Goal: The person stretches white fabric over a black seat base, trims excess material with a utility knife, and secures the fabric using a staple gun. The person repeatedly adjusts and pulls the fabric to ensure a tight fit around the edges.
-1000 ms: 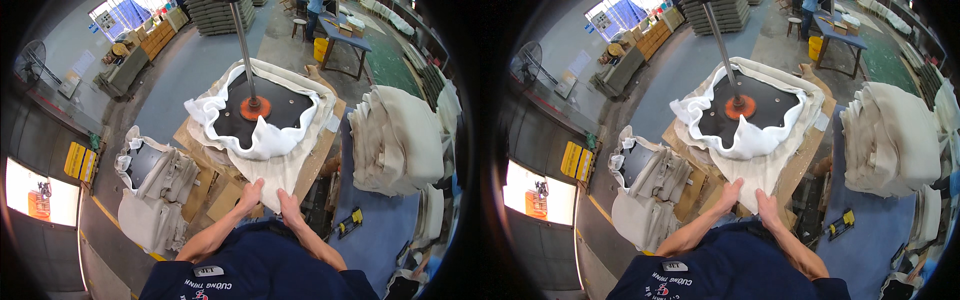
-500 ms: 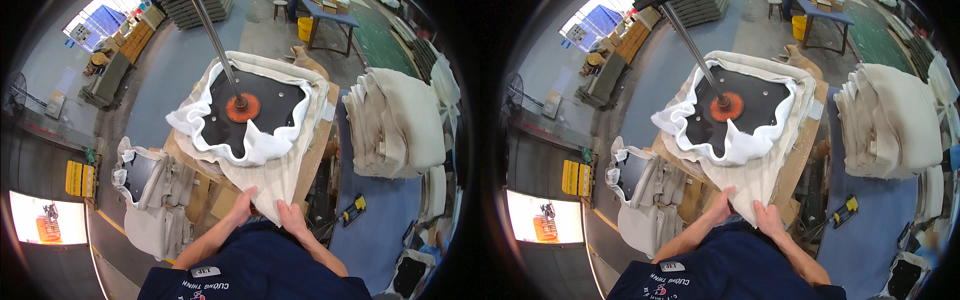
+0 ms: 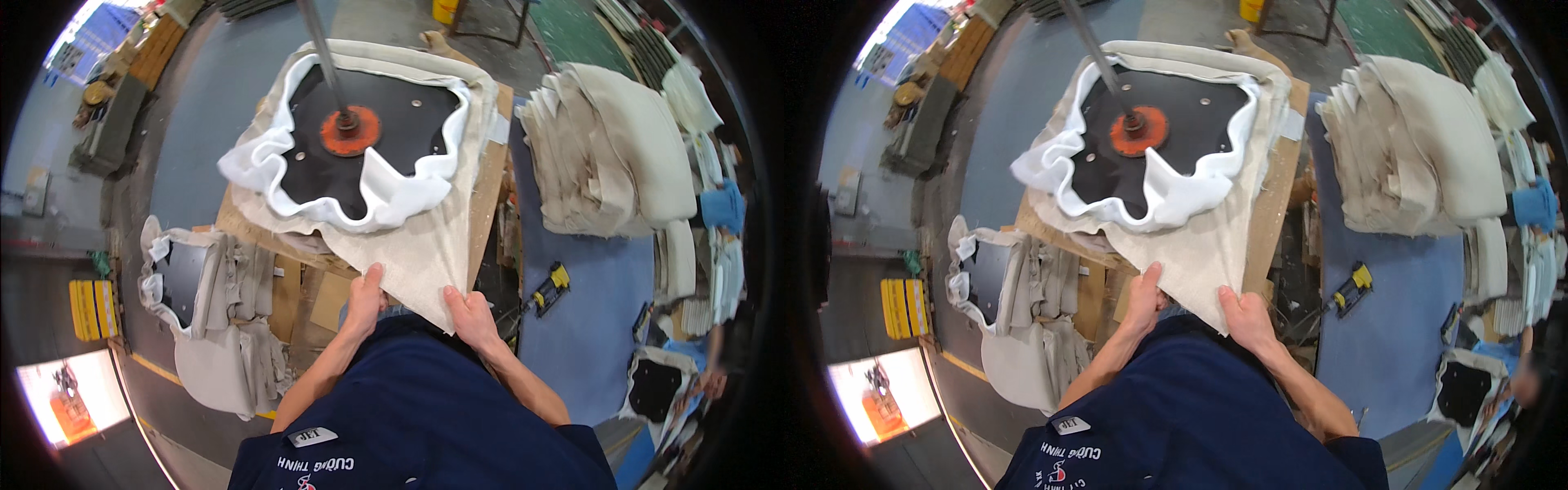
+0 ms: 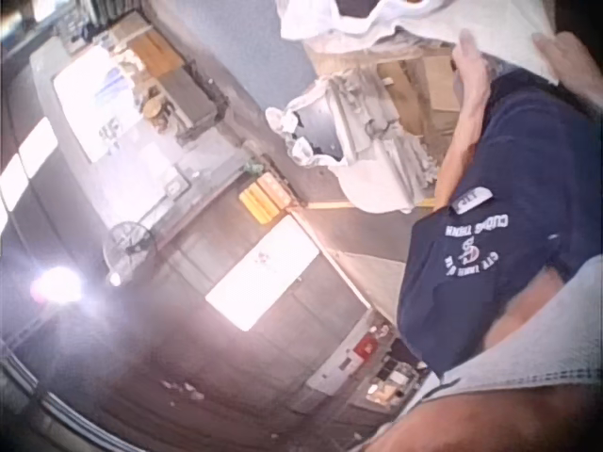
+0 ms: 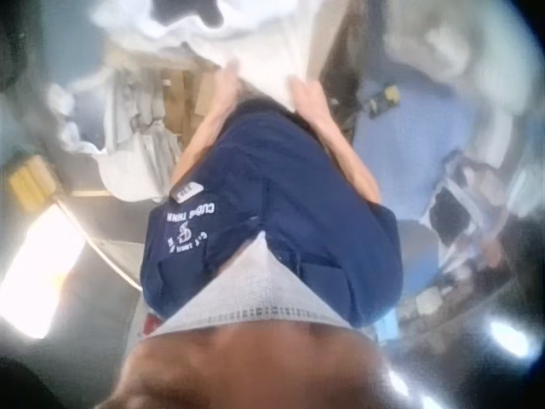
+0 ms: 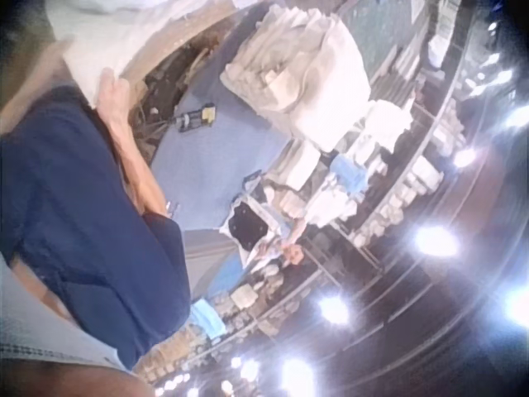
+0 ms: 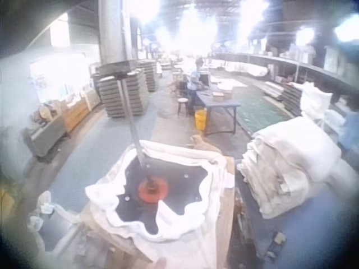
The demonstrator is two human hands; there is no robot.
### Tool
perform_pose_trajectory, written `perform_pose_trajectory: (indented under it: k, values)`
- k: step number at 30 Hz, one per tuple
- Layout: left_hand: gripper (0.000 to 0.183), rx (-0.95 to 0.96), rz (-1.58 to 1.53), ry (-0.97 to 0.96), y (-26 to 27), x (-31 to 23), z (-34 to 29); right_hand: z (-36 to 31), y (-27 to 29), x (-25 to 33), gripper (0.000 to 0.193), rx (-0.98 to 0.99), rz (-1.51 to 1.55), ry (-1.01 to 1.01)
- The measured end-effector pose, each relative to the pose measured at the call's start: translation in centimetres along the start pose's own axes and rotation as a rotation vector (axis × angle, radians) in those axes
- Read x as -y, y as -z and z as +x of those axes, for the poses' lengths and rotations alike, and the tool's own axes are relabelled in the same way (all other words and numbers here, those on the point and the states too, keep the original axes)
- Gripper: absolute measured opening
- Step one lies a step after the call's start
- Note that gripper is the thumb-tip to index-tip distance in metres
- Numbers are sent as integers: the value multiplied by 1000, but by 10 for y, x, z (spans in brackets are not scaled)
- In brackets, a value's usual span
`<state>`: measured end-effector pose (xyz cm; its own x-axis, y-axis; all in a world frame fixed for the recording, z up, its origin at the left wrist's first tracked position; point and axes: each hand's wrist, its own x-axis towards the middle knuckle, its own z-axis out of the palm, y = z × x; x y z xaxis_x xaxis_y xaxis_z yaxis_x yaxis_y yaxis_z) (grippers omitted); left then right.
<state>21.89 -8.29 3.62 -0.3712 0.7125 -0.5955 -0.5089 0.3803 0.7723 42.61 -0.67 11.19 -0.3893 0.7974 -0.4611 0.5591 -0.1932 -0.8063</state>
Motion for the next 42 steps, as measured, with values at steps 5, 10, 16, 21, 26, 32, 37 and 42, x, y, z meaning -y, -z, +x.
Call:
perform_pose_trajectory:
  k: [5, 10, 16, 21, 26, 32, 37, 42]
  values:
    - [47, 317, -27, 507, -19, -32, -6, 4, -21, 4, 63, -36, 38, 91]
    - [49, 212, -262, 285, -57, -35, 20, 4, -21, 16, 62, -104, -35, 184]
    - [43, 236, -20, -65, -38, -15, 22, 1, -23, 23, 55, -137, 95, 122]
    - [42, 281, 270, 28, -5, -32, 1, -6, -24, 31, 53, -84, 224, -101]
    - [41, 154, 309, 55, 64, -70, -18, 1, -6, 36, 37, -80, 743, -241]
    - [25, -510, 375, -321, 213, -101, 36, 54, 39, 31, 27, -179, 894, -304]
    - [57, -627, 441, -360, 252, -134, 74, 127, 76, 1, 21, -308, 1193, -358]
    - [66, -543, 382, -386, 254, -121, 103, 139, 40, 6, 42, -511, 1310, -204]
